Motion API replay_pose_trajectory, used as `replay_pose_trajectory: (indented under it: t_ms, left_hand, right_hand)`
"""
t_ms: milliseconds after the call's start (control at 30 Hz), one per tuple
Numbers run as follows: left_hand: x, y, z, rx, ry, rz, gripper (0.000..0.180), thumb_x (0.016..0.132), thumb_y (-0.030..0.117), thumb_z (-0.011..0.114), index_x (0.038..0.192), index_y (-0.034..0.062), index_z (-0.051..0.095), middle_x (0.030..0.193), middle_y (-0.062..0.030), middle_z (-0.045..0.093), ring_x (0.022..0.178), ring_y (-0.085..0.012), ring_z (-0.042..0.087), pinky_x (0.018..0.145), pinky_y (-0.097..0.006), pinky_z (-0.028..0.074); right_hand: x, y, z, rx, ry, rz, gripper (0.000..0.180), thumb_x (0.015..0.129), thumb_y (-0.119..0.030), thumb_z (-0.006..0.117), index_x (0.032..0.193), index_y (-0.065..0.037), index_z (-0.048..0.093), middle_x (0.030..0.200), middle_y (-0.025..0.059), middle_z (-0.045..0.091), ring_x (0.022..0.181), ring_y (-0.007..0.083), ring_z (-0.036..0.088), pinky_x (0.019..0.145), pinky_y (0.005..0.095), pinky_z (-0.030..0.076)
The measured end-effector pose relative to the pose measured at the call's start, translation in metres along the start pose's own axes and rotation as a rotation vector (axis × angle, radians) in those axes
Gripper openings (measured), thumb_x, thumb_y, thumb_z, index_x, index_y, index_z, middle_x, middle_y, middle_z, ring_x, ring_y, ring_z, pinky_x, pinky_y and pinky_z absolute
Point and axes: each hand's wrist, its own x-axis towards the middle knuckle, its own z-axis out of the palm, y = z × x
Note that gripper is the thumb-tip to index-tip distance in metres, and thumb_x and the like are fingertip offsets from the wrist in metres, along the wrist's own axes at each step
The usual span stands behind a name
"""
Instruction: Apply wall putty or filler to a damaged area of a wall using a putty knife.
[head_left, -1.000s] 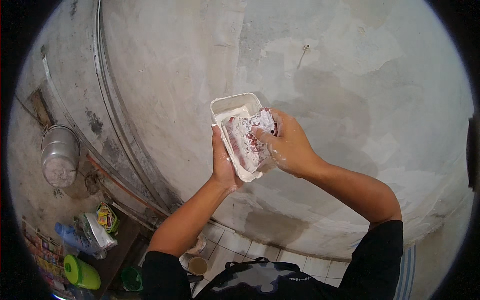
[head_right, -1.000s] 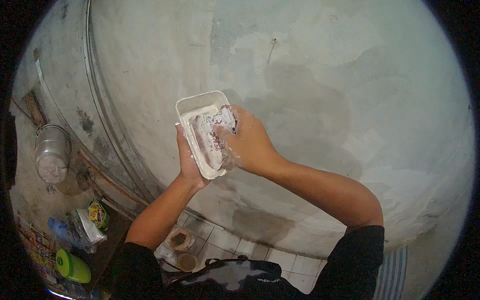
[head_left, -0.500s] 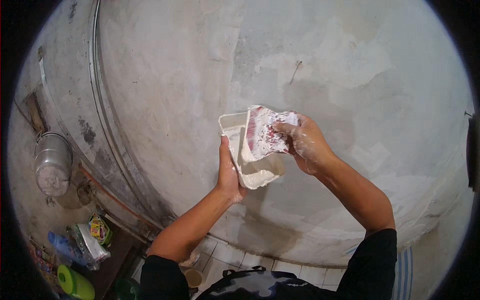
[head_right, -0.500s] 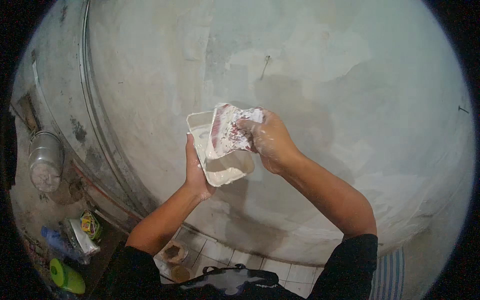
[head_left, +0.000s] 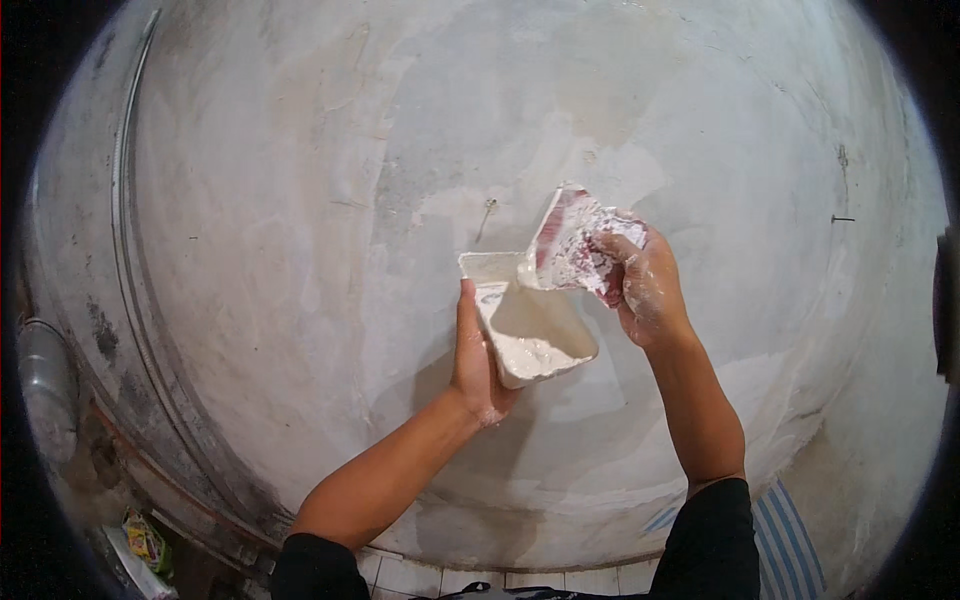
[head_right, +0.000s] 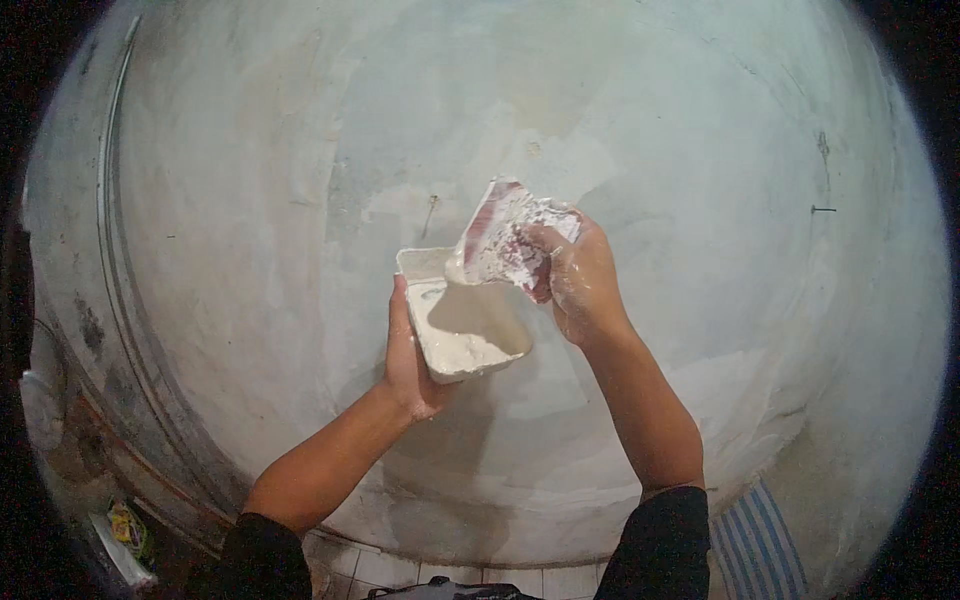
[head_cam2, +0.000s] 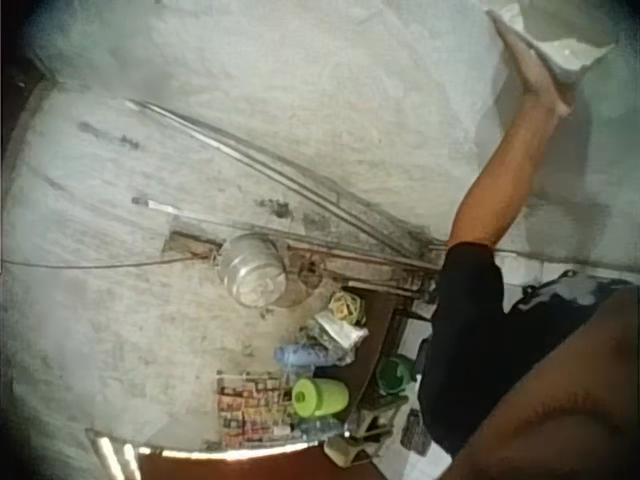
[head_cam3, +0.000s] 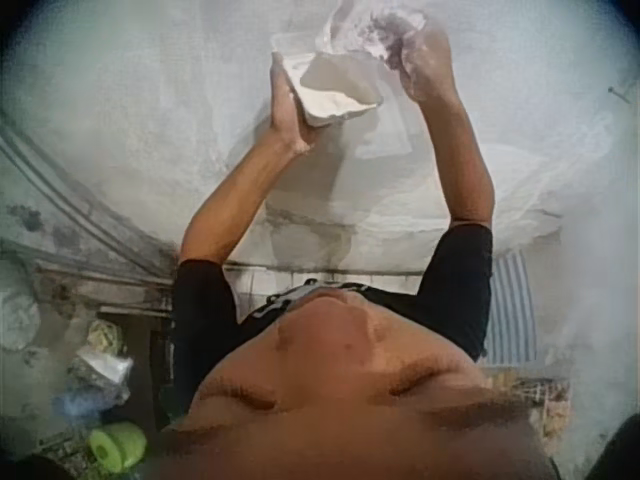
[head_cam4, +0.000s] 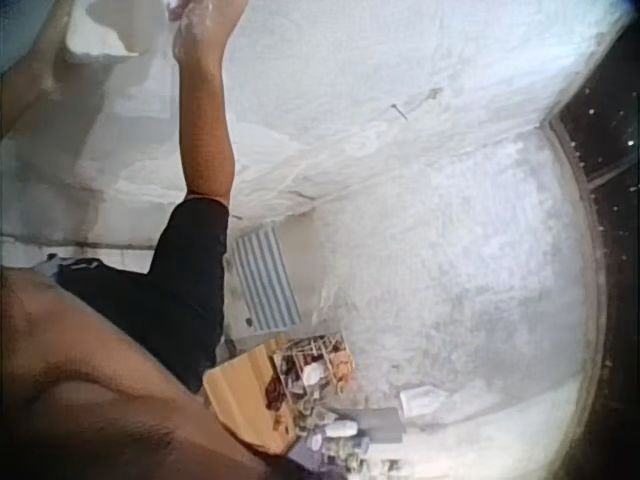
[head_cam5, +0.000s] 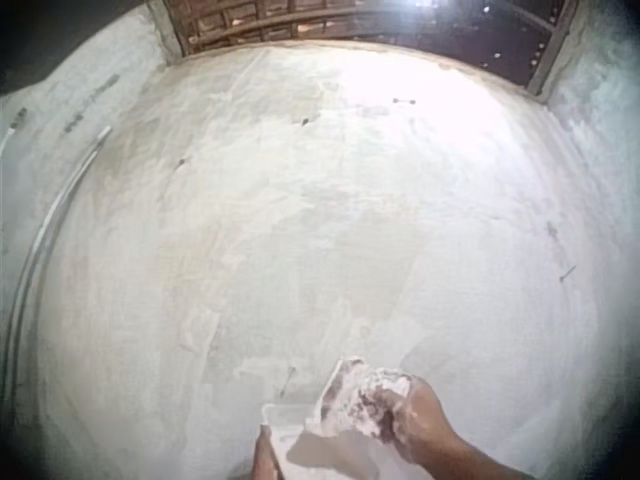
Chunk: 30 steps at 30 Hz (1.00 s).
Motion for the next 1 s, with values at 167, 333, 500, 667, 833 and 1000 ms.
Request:
replay_pose_trajectory:
  t_ms: [167, 333, 500, 667, 833, 1000]
  left_hand:
    - [0.015, -0.009, 0.016, -0.056, -0.054, -0.035, 0.082, 0.095, 0.079, 0.030, 0.148, 0.0172, 0.043, 0.141, -0.0061, 0.054, 0.127, -0.0252, 0.056, 0.106, -0.045, 0.048]
    - [0.023, -0.013, 0.020, -0.108, -0.125, -0.060, 0.084, 0.094, 0.079, 0.033, 0.148, 0.0168, 0.043, 0.140, -0.0063, 0.055, 0.125, -0.0258, 0.057, 0.106, -0.045, 0.048]
    - [0.029, -0.014, 0.027, -0.110, -0.117, -0.061, 0.085, 0.092, 0.081, 0.035, 0.148, 0.0171, 0.043, 0.141, -0.0057, 0.053, 0.127, -0.0256, 0.056, 0.105, -0.044, 0.048]
    - [0.038, -0.018, 0.032, -0.081, -0.045, -0.083, 0.086, 0.091, 0.082, 0.036, 0.148, 0.0176, 0.043, 0.141, -0.0050, 0.053, 0.127, -0.0253, 0.055, 0.106, -0.043, 0.047]
    - [0.026, -0.017, 0.011, -0.092, -0.019, -0.057, 0.084, 0.092, 0.080, 0.038, 0.147, 0.0178, 0.044, 0.141, -0.0043, 0.053, 0.127, -0.0257, 0.055, 0.106, -0.044, 0.047]
    - [0.000, 0.001, -0.017, -0.138, 0.017, 0.007, 0.078, 0.094, 0.077, 0.041, 0.143, 0.0165, 0.048, 0.136, -0.0059, 0.058, 0.123, -0.0271, 0.059, 0.103, -0.047, 0.050]
  right_hand:
    - [-0.006, -0.012, -0.026, -0.190, -0.006, 0.010, 0.017, 0.094, -0.007, 0.062, 0.106, 0.003, 0.057, 0.077, 0.0068, 0.063, 0.053, 0.0108, 0.057, 0.041, 0.0276, 0.041]
    - [-0.007, -0.011, -0.046, -0.072, 0.024, 0.060, 0.011, 0.097, -0.006, 0.059, 0.103, 0.002, 0.060, 0.088, 0.0060, 0.067, 0.067, 0.0100, 0.063, 0.054, 0.0264, 0.050]
    - [0.007, -0.016, -0.029, 0.227, 0.190, -0.055, 0.013, 0.099, -0.008, 0.057, 0.102, 0.004, 0.060, 0.088, 0.0082, 0.066, 0.067, 0.0153, 0.063, 0.060, 0.0327, 0.052]
    - [0.050, -0.018, -0.021, 0.012, 0.236, -0.493, 0.018, 0.100, -0.012, 0.060, 0.104, 0.005, 0.064, 0.077, 0.0073, 0.063, 0.062, 0.0173, 0.060, 0.054, 0.0333, 0.047]
    - [0.077, 0.007, -0.010, -1.081, 0.250, -1.271, 0.027, 0.092, -0.003, 0.067, 0.119, -0.003, 0.070, 0.102, 0.0189, 0.073, 0.092, 0.0269, 0.074, 0.076, 0.0373, 0.056]
    - [0.081, 0.060, -0.028, -1.711, 0.087, -1.341, 0.041, 0.085, -0.009, 0.069, 0.126, -0.006, 0.068, 0.124, 0.0145, 0.070, 0.117, 0.0291, 0.067, 0.093, 0.0403, 0.056]
